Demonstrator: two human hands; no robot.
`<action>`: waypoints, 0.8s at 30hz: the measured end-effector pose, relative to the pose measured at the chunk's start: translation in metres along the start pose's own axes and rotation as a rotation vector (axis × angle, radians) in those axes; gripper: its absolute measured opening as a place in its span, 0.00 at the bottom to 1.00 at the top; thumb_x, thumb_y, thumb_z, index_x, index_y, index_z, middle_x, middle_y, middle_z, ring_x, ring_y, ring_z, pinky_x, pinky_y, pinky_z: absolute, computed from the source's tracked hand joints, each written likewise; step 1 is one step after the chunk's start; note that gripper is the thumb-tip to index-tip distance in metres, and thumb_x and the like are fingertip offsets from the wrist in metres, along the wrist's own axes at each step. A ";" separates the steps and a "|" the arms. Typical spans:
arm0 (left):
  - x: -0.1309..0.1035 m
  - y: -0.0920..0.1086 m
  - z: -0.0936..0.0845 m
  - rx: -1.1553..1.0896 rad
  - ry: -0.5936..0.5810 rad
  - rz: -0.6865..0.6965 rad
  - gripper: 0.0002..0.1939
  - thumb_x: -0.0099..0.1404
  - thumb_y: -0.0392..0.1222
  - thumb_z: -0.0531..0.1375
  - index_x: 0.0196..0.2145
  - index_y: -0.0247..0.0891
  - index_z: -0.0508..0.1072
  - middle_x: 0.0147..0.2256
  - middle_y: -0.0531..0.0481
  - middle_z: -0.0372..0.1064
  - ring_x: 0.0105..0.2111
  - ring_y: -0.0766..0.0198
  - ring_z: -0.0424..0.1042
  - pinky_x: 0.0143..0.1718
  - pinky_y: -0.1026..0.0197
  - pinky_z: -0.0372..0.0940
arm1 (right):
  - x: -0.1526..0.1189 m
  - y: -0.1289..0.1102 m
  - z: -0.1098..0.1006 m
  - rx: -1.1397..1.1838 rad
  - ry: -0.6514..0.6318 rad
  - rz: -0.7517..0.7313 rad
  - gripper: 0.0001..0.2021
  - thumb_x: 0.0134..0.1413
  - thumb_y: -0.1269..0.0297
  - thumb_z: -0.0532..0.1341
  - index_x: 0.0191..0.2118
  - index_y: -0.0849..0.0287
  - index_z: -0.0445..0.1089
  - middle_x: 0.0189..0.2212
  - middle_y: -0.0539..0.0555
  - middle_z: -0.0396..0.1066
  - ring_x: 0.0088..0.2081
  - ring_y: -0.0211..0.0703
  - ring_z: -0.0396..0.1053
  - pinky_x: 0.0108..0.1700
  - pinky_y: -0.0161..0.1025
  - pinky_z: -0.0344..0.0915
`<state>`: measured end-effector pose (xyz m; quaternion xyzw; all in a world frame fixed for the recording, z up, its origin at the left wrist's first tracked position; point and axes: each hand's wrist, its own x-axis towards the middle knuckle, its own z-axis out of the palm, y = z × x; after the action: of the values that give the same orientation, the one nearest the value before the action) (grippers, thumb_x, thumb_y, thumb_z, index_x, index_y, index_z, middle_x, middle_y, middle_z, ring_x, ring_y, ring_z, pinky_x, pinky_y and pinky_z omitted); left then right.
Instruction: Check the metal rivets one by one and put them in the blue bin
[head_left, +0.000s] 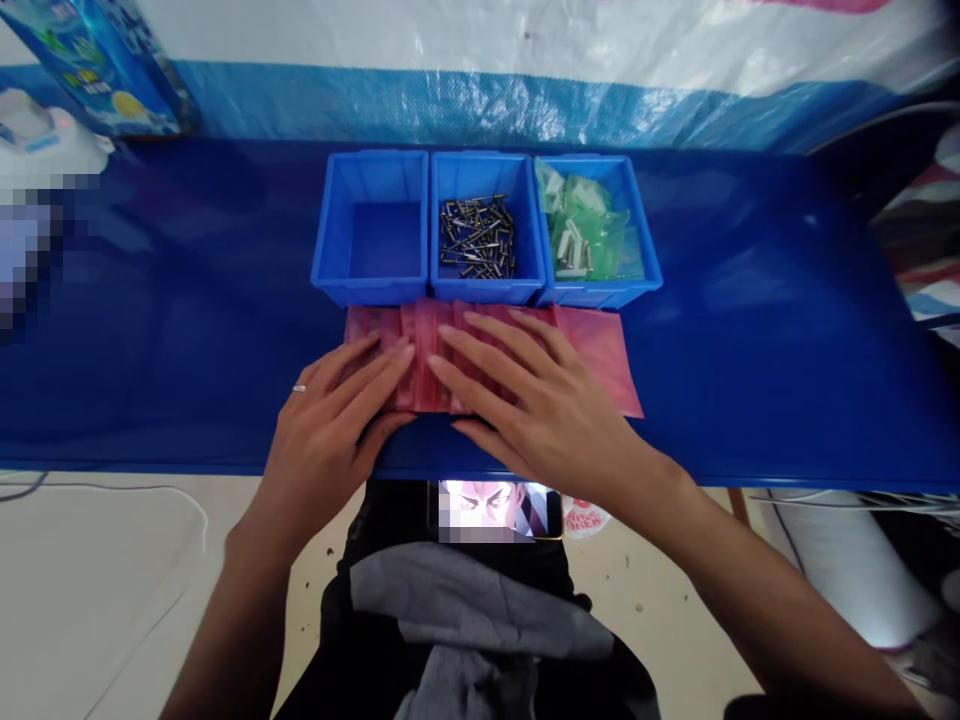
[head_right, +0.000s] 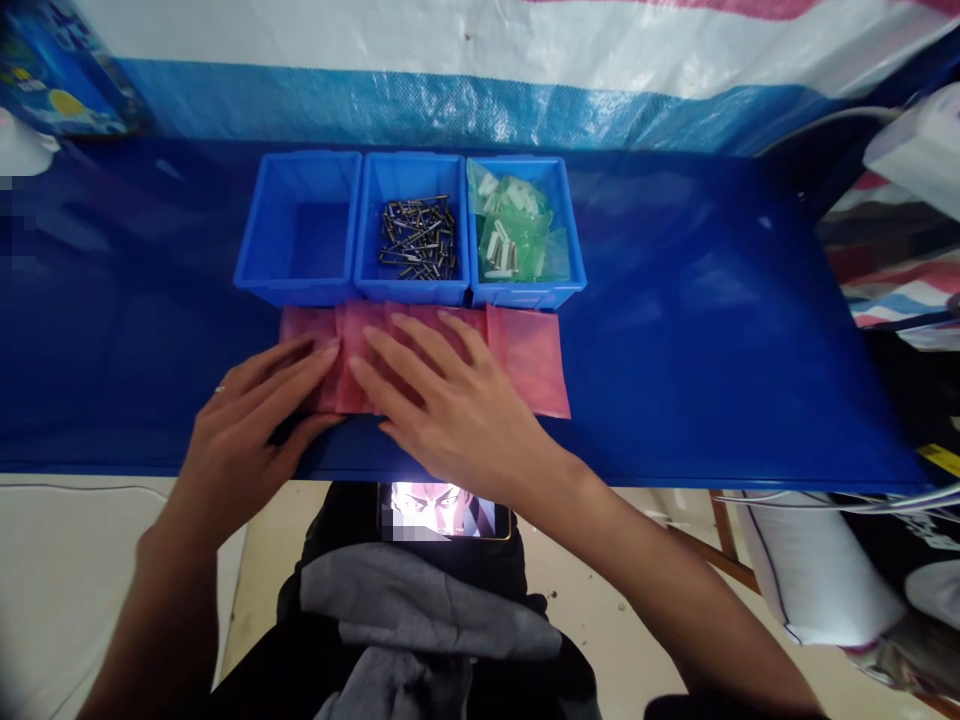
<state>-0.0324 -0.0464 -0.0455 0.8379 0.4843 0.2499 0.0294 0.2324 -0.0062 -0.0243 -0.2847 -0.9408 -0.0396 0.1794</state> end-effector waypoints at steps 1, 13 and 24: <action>0.000 0.000 0.001 -0.001 0.004 -0.014 0.38 0.75 0.42 0.65 0.75 0.47 0.55 0.66 0.44 0.71 0.69 0.48 0.69 0.69 0.40 0.71 | 0.004 -0.001 0.002 0.001 -0.011 -0.019 0.24 0.74 0.61 0.60 0.70 0.62 0.66 0.71 0.62 0.66 0.73 0.66 0.63 0.71 0.70 0.65; -0.004 -0.003 -0.003 -0.036 0.020 -0.066 0.37 0.74 0.42 0.65 0.75 0.47 0.57 0.67 0.45 0.69 0.68 0.53 0.70 0.70 0.50 0.72 | 0.024 -0.011 0.011 -0.021 -0.063 -0.093 0.25 0.76 0.65 0.56 0.72 0.67 0.63 0.72 0.66 0.63 0.73 0.68 0.62 0.72 0.72 0.63; 0.016 -0.007 -0.016 -0.253 0.141 -0.693 0.23 0.71 0.56 0.64 0.60 0.48 0.76 0.44 0.54 0.81 0.42 0.57 0.81 0.47 0.48 0.81 | 0.029 -0.015 0.012 -0.059 -0.131 -0.053 0.27 0.74 0.71 0.52 0.74 0.65 0.61 0.74 0.65 0.60 0.73 0.69 0.61 0.71 0.70 0.65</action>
<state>-0.0389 -0.0326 -0.0270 0.5948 0.7052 0.3403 0.1821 0.1979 -0.0014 -0.0246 -0.2669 -0.9562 -0.0534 0.1081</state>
